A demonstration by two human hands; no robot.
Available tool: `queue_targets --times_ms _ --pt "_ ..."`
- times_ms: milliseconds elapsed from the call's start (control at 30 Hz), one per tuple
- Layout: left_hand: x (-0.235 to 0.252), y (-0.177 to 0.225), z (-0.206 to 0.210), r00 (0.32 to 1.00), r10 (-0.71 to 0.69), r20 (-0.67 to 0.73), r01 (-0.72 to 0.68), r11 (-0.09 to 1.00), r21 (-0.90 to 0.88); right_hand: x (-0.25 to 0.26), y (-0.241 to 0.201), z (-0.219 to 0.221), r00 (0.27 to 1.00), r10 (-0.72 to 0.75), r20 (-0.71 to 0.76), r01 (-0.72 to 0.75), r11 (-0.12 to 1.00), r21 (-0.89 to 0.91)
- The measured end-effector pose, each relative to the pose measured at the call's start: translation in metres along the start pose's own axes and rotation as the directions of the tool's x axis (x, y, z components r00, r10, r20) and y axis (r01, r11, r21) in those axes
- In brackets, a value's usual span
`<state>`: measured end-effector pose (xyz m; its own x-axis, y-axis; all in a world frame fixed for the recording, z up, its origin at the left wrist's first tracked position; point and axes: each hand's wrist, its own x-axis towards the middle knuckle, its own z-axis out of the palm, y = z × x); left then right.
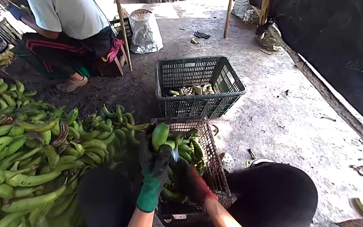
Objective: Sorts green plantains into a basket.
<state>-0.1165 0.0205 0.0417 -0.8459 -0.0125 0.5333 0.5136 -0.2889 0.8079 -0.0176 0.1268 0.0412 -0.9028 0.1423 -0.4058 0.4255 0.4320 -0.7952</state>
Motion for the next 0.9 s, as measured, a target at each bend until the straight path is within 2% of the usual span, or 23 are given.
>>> queue_targets --times_ms 33,67,100,133,167,200,233,300,367,467,500,567,600,633,700,733,800,867,900 --pt "0.006 0.005 -0.004 1.0 0.017 0.01 -0.017 1.0 -0.024 0.003 0.017 0.009 0.991 0.061 0.122 -0.07 0.995 0.067" --pt "0.021 0.009 -0.006 1.0 0.016 0.011 -0.016 1.0 -0.026 0.005 0.025 0.011 0.991 0.031 0.132 -0.053 0.984 0.167" --pt "0.035 0.01 -0.006 0.999 -0.038 -0.019 0.038 0.999 -0.009 0.007 0.029 0.007 0.997 -0.041 0.059 0.024 0.963 0.267" --pt "0.037 0.014 -0.009 0.983 -0.177 -0.057 0.179 0.983 0.035 0.0 0.031 0.007 0.992 -0.125 -0.025 0.126 0.931 0.343" --pt "0.038 0.016 -0.014 0.935 -0.34 -0.099 0.347 0.936 0.059 -0.002 0.028 0.005 0.969 -0.22 -0.113 0.246 0.9 0.36" --pt "0.044 0.013 -0.017 0.883 -0.456 -0.11 0.465 0.883 0.072 0.009 0.023 -0.003 0.913 -0.356 -0.198 0.4 0.876 0.27" --pt "0.051 0.009 -0.019 0.841 -0.535 -0.086 0.541 0.837 0.086 0.022 0.019 -0.013 0.839 -0.485 -0.248 0.518 0.851 0.087" --pt "0.057 0.007 -0.022 0.77 -0.638 0.023 0.635 0.769 0.069 0.036 0.015 -0.019 0.738 -0.627 -0.249 0.606 0.778 -0.164" --pt "0.052 0.004 -0.019 0.706 -0.698 0.124 0.704 0.71 -0.008 0.046 0.012 -0.016 0.716 -0.646 -0.265 0.596 0.763 -0.252" --pt "0.038 0.006 -0.01 0.667 -0.744 0.033 0.743 0.668 0.034 0.079 0.004 -0.023 0.63 -0.594 -0.5 0.436 0.804 -0.404" --pt "0.033 0.004 -0.012 0.664 -0.748 -0.002 0.747 0.663 0.056 0.092 0.003 -0.031 0.633 -0.522 -0.572 0.351 0.852 -0.389" --pt "0.026 -0.003 -0.019 0.691 -0.723 0.01 0.721 0.69 0.056 0.106 0.006 -0.052 0.696 -0.337 -0.634 0.251 0.942 -0.225" --pt "0.026 -0.006 -0.022 0.714 -0.7 0.023 0.699 0.714 0.042 0.1 0.007 -0.056 0.744 -0.297 -0.599 0.27 0.953 -0.137" --pt "0.029 -0.009 -0.025 0.731 -0.682 0.013 0.682 0.731 0.027 0.089 0.008 -0.051 0.783 -0.321 -0.533 0.32 0.942 -0.098" --pt "0.031 -0.02 -0.031 0.746 -0.666 0.026 0.666 0.745 -0.033 0.056 0.017 -0.02 0.824 -0.438 -0.359 0.447 0.892 -0.063" --pt "0.03 -0.023 -0.032 0.744 -0.664 0.071 0.668 0.737 -0.101 0.046 0.021 -0.005 0.807 -0.507 -0.304 0.503 0.859 -0.097" --pt "0.028 -0.02 -0.024 0.71 -0.686 0.159 0.704 0.681 -0.203 0.052 0.018 0.001 0.735 -0.585 -0.343 0.532 0.811 -0.245" --pt "0.02 -0.011 -0.021 0.665 -0.736 0.127 0.746 0.66 -0.085 0.073 0.001 -0.015 0.652 -0.599 -0.465 0.424 0.797 -0.431" --pt "0.016 -0.007 -0.021 0.644 -0.758 0.106 0.764 0.645 -0.025 0.086 -0.008 -0.026 0.627 -0.569 -0.532 0.349 0.816 -0.462"
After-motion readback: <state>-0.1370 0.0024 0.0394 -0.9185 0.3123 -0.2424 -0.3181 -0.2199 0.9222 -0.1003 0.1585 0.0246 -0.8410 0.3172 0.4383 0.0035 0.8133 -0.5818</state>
